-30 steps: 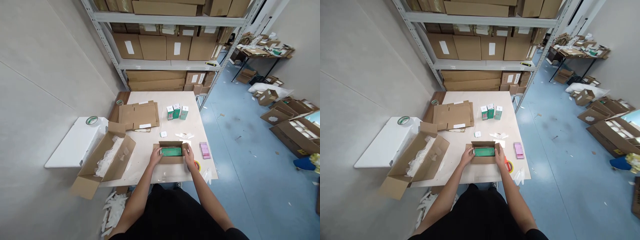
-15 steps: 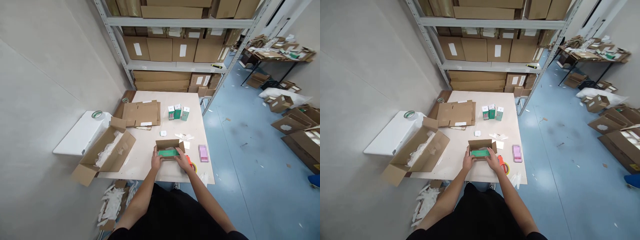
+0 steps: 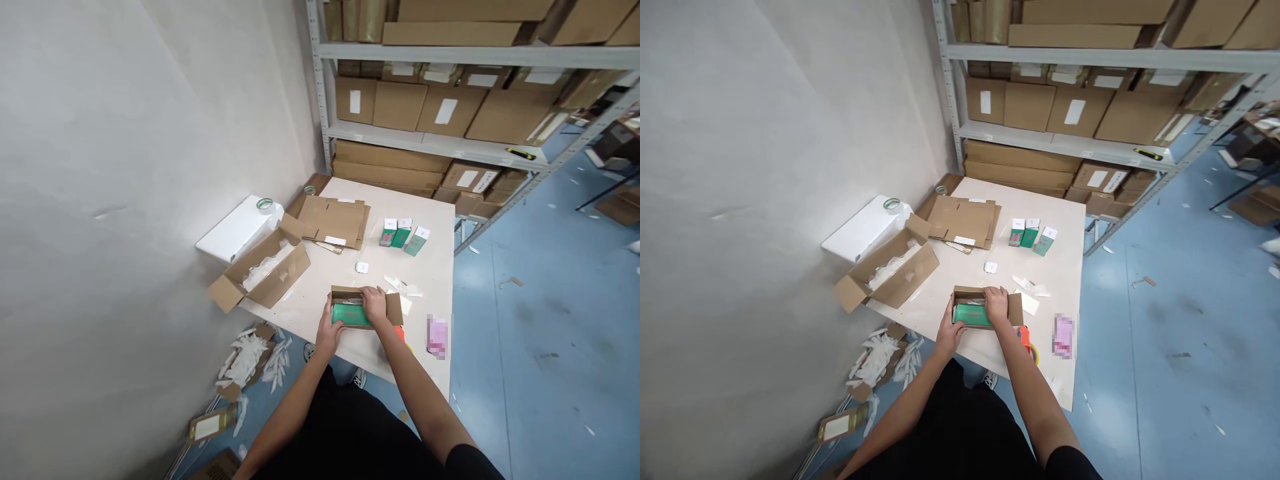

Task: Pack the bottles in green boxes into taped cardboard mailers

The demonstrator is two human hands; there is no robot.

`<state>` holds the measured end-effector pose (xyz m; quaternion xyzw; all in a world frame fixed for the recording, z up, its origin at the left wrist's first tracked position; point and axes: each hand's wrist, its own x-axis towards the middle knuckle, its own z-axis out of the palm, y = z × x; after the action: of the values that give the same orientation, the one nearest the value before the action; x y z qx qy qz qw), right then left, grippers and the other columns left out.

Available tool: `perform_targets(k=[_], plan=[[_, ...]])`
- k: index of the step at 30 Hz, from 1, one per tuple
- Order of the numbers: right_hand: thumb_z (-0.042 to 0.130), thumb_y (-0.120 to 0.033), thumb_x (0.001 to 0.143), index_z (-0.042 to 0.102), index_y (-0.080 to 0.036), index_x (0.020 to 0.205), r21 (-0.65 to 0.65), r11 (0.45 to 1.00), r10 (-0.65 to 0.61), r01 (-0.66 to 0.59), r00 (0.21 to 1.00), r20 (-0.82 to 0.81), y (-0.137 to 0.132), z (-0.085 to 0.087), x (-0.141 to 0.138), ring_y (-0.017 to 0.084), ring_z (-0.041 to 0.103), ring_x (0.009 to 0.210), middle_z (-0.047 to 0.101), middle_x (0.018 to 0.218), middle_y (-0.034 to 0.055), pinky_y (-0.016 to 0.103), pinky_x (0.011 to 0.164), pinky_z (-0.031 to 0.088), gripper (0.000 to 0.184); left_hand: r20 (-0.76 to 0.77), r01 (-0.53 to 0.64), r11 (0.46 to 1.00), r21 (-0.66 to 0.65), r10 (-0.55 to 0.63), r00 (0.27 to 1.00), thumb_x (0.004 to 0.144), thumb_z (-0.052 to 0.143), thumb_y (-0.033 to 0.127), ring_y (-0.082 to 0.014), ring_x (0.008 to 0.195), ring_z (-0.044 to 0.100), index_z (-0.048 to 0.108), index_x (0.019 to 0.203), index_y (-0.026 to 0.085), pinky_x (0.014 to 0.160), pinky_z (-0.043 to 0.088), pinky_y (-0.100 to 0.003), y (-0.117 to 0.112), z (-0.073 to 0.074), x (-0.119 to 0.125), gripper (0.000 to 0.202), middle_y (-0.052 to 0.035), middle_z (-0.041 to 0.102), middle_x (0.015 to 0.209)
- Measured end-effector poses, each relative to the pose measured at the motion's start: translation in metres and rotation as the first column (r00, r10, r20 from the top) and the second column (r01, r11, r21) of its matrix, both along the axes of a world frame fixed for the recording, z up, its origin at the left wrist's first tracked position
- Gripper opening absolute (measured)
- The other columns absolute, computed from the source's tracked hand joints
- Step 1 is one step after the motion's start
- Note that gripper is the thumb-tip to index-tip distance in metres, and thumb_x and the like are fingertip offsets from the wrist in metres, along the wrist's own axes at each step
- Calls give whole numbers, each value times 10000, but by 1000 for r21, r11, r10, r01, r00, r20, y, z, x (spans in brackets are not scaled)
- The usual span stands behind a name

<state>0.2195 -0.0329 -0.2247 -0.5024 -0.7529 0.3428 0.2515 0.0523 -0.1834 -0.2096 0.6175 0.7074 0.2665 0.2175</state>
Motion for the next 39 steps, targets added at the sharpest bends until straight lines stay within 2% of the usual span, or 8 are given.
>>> perform_targets(k=[5, 9, 12, 20, 26, 31, 37, 39], plan=[[475, -181, 970, 777, -270, 1124, 1, 984, 178, -180, 974, 141, 14, 15, -40, 291, 638, 1184, 778, 1112, 103, 442, 1194, 296, 351, 35, -88, 996, 25, 87, 996, 962, 556, 312, -310, 1606, 146, 749, 948, 253, 1298, 243, -533, -11, 12, -31, 203, 30, 314, 1689], [550, -152, 919, 734, -282, 1242, 111, 943, 298, -314, 944, 142, 15, 33, -80, 310, 484, 1416, 726, 1292, 75, 529, 1246, 224, 394, 23, -184, 982, 44, 183, 983, 939, 598, 287, -320, 1603, 161, 746, 939, 265, 1283, 287, -537, -25, 15, -61, 150, 34, 325, 1686], [579, -178, 915, 670, -241, 1354, 188, 903, 374, -386, 922, 99, 14, 49, -114, 323, 392, 1499, 626, 1453, 92, 562, 1221, 304, 453, -32, -251, 958, 138, 258, 966, 941, 599, 245, -346, 1600, 163, 725, 889, 236, 1251, 331, -569, -38, 12, -82, 136, 9, 288, 1705], [593, -244, 950, 652, -237, 1381, 267, 838, 492, -475, 870, 4, 26, 69, -223, 271, 468, 1456, 585, 1498, 110, 496, 1220, 389, 434, -119, -353, 903, 247, 390, 913, 903, 664, 149, -396, 1589, 174, 688, 831, 179, 1216, 386, -578, -65, 2, -130, 82, -82, 215, 1727], [654, -238, 888, 679, -225, 1347, 165, 824, 545, -542, 838, 31, 55, 51, -308, 264, 543, 1393, 599, 1484, 116, 465, 1204, 416, 459, -93, -449, 878, 167, 468, 879, 887, 670, 135, -377, 1580, 218, 687, 841, 202, 1217, 381, -576, -84, -9, -174, 83, -80, 376, 1661], [629, -185, 890, 711, -193, 1283, 75, 826, 539, -559, 822, 185, 84, 30, -373, 262, 568, 1367, 632, 1445, 123, 435, 1200, 406, 401, -97, -459, 882, 110, 469, 878, 879, 661, 132, -387, 1587, 189, 687, 810, 208, 1222, 365, -583, -88, -16, -205, 106, -45, 360, 1675], [831, -217, 754, 628, -150, 1404, -220, 732, 655, -645, 576, 490, 108, 0, -431, 322, 577, 1331, 557, 1507, 176, 348, 1106, 442, 685, -74, -476, 874, 98, 484, 872, 862, 673, 128, -374, 1590, 188, 710, 824, 236, 1227, 374, -597, -85, -17, -218, 121, -5, 370, 1669], [884, -230, 692, 613, -173, 1423, -251, 724, 662, -642, 545, 515, 110, -9, -445, 340, 587, 1309, 585, 1473, 174, 348, 1059, 469, 782, -94, -468, 879, 89, 475, 875, 863, 676, 138, -370, 1594, 177, 710, 828, 234, 1215, 392, -588, -84, -17, -220, 107, -3, 344, 1682]])
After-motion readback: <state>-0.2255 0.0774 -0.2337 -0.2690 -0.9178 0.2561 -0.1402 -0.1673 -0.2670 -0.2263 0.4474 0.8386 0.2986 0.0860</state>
